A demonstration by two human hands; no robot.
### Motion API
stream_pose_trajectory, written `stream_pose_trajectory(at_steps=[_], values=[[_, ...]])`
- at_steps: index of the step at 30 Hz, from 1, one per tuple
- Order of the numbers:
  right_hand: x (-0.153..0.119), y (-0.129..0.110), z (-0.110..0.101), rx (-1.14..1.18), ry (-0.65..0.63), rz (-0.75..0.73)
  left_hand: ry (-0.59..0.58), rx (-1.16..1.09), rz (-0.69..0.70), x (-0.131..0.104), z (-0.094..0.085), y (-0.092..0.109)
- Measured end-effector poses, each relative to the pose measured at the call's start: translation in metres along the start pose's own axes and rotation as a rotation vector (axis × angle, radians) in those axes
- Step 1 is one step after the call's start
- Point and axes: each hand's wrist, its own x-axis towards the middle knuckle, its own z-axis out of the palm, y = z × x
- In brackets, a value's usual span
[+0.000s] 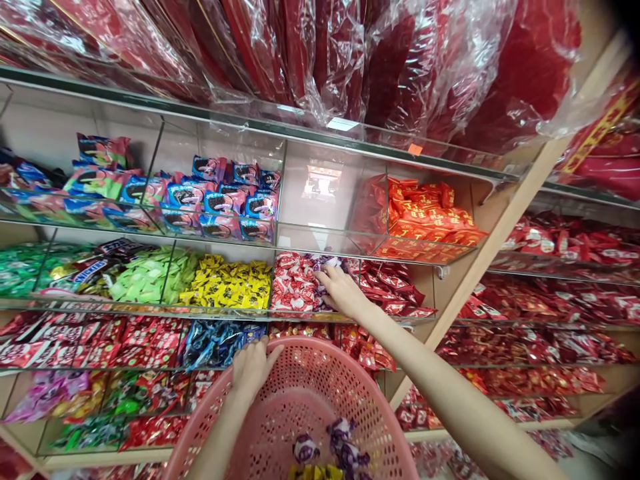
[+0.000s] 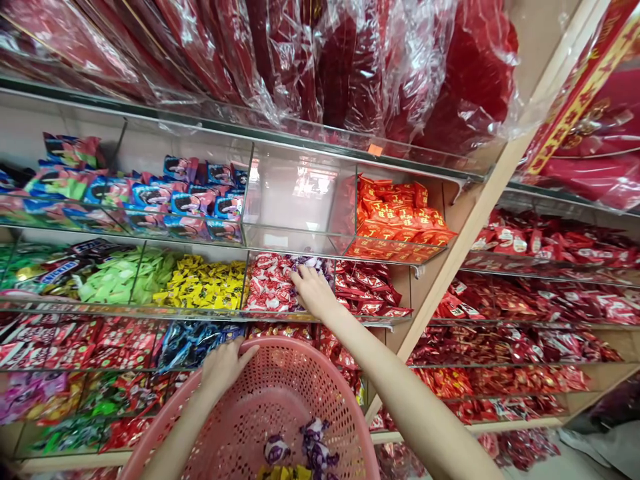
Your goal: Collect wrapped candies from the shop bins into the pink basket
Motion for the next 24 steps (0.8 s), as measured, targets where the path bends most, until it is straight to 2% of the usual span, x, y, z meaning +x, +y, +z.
stream_pose_trajectory(at_steps=[4,11,15,24], values=[[0.017,0.008,0.007,-0.029,-0.098,0.026,0.013,-0.006,0.006,0.0,0.0,0.0],[0.028,0.012,0.008,-0.061,-0.218,0.017,0.012,0.003,0.005,0.002,0.002,-0.002],[0.031,0.014,0.009,-0.056,-0.213,0.004,0.029,0.004,0.013,0.002,0.004,-0.002],[0.034,0.027,0.015,0.026,-0.169,-0.124,0.028,0.014,0.019,0.002,0.004,-0.002]])
